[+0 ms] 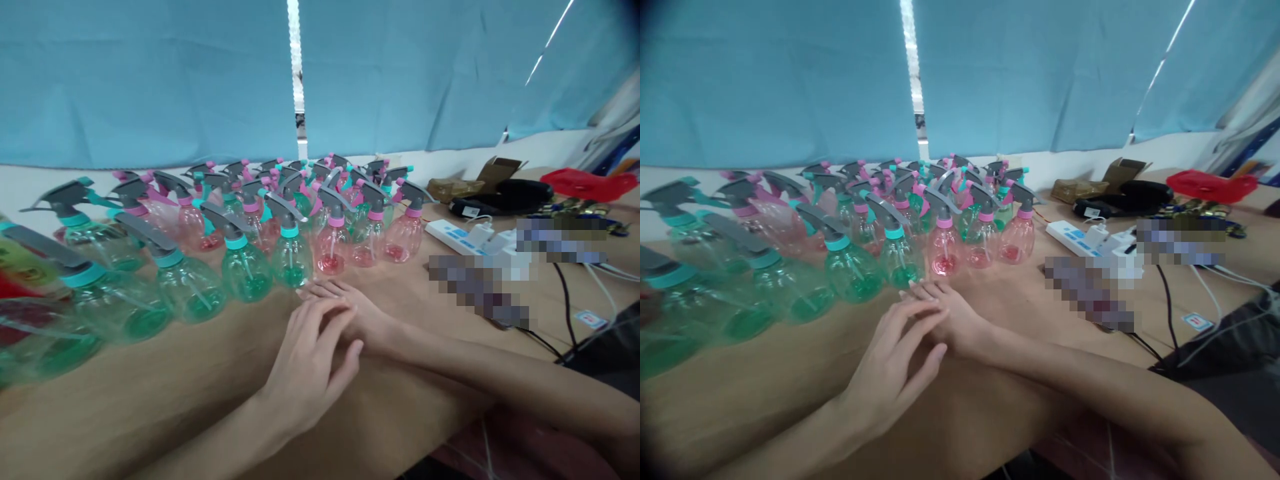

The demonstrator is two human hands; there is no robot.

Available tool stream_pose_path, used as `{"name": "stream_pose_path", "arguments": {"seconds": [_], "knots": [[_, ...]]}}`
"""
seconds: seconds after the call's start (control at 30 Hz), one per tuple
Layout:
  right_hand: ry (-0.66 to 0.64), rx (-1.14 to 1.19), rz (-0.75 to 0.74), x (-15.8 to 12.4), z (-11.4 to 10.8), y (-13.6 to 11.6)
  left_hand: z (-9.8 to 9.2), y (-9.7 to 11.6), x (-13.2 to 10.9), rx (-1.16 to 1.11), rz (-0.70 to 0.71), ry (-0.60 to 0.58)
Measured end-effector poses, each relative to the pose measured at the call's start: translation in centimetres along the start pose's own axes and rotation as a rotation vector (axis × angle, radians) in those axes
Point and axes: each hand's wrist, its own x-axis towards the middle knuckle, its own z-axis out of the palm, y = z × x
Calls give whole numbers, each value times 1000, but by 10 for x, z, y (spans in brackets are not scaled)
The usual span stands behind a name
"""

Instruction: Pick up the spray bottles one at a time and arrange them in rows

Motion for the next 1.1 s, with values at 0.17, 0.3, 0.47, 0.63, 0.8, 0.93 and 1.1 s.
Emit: {"name": "stream_pose_path", "arguments": {"seconds": [0.17, 0.3, 0.47, 0.63, 0.8, 0.93, 1.1], "knots": [[6, -5, 8, -2, 5, 1, 4, 1, 4, 40, 39, -3], [19, 20, 27, -4, 2, 4, 8, 6, 5, 17, 19, -17], [-10, 23, 78, -5, -23, 10, 11, 19, 8, -64, 126, -61], [108, 18, 264, -14, -44, 29, 10, 15, 3, -25, 125, -40], [334, 50, 489, -9, -54, 51, 11, 5, -9, 0, 17, -90], [411, 95, 567, 9, -52, 60, 14, -1, -16, 33, -51, -121], [434, 148, 625, 30, -42, 64, 11, -5, -21, 69, -83, -102]]}}
